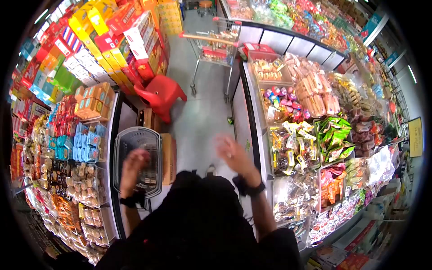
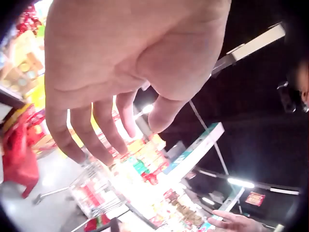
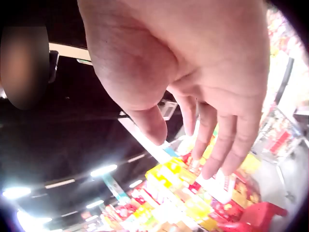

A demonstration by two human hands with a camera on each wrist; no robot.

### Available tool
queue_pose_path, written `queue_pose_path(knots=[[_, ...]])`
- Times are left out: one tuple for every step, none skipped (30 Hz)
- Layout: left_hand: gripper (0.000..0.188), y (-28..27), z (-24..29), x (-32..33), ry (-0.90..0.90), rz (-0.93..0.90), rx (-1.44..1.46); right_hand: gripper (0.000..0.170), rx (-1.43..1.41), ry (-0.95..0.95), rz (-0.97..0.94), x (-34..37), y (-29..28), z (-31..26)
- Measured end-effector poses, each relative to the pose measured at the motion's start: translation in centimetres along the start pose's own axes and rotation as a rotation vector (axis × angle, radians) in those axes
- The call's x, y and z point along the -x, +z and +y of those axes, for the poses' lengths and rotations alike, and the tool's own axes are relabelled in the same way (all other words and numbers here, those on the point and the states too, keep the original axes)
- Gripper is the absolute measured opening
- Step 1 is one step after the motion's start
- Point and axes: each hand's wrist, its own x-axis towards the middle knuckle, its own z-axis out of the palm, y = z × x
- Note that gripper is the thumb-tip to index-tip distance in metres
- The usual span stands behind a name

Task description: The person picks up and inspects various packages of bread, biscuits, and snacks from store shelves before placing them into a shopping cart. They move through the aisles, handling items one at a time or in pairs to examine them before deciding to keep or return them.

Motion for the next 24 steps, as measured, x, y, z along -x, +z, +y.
queue_pose_path(knots=[[0.024,-0.4,2.6,-1.8,0.088,0.083,-0.055,0.048,-0.084,-0.092,-0.015,-2.3,-1.7,-2.6],[0.023,0.1,8.4,-3.3,0.159,0.106,-0.145,0.045,-0.159,-0.159,-0.054,-4.7,-3.3,-6.1],[0.032,-1.0,12.0,-5.0,0.312,0.062,-0.233,0.044,-0.181,-0.237,-0.046,-6.4,-4.7,-10.4],[0.046,-0.4,16.9,-6.2,0.494,0.033,-0.181,0.044,-0.201,-0.32,-0.04,-8.0,-5.9,-14.6],[0.059,-1.7,19.2,-8.3,0.645,0.079,-0.092,0.044,-0.133,-0.432,-0.072,-9.3,-7.5,-17.8],[0.061,-7.7,18.1,-8.3,0.66,0.403,0.357,0.053,-0.031,-0.528,-0.085,-10.4,-9.2,-19.9],[0.061,-6.8,22.7,-9.9,0.926,0.253,0.308,0.072,-0.081,-0.309,0.008,-11.2,-9.9,-23.3],[0.06,-3.0,28.2,-11.8,1.129,-0.267,0.149,0.08,-0.597,-0.682,-0.318,-11.5,-13.4,-21.9],[0.06,-1.8,30.4,-13.2,1.177,-0.404,0.158,0.073,-0.25,-0.741,0.412,-12.4,-10.4,-25.0],[0.06,-0.7,31.6,-14.5,1.206,-0.489,0.166,0.073,-0.046,-0.912,0.043,-13.8,-12.4,-27.3],[0.06,0.2,32.5,-16.2,1.219,-0.538,0.171,0.072,0.038,-0.992,-0.072,-15.1,-13.4,-28.4],[0.06,0.9,33.1,-18.0,1.223,-0.574,0.178,0.072,0.09,-1.038,-0.112,-16.5,-13.8,-29.2],[0.06,0.9,33.9,-20.3,1.222,-0.598,0.19,0.072,0.132,-1.065,-0.128,-18.1,-13.8,-29.5],[0.06,1.4,34.0,-22.3,1.222,-0.623,0.201,0.071,0.164,-1.078,-0.143,-19.8,-13.6,-29.8],[0.06,1.3,34.1,-24.8,1.207,-0.638,0.211,0.071,0.19,-1.088,-0.139,-21.8,-14.3,-30.1],[0.06,1.4,34.6,-27.2,1.196,-0.658,0.216,0.07,0.203,-1.1,-0.139,-23.8,-14.7,-30.4],[0.06,1.6,34.9,-29.5,1.185,-0.686,0.22,0.07,0.222,-1.107,-0.127,-25.7,-15.2,-30.4],[0.06,1.7,35.1,-31.8,1.179,-0.704,0.23,0.069,0.24,-1.12,-0.122,-27.5,-15.8,-30.5],[0.06,1.7,34.9,-34.0,1.184,-0.715,0.248,0.069,0.269,-1.129,-0.127,-29.3,-16.3,-30.6],[0.06,1.8,34.9,-35.9,1.191,-0.725,0.258,0.069,0.291,-1.138,-0.129,-30.9,-16.7,-30.6],[0.06,1.8,34.9,-37.8,1.195,-0.733,0.269,0.068,0.311,-1.15,-0.125,-32.4,-17.2,-30.4],[0.06,2.2,35.1,-39.7,1.2,-0.751,0.276,0.068,0.325,-1.159,-0.114,-33.7,-17.8,-30.3],[0.06,2.3,35.2,-41.6,1.197,-0.763,0.285,0.067,0.338,-1.165,-0.105,-35.2,-18.5,-30.3],[0.06,2.7,35.5,-43.5,1.198,-0.772,0.305,0.067,0.353,-1.168,-0.102,-36.7,-19.3,-30.4]])
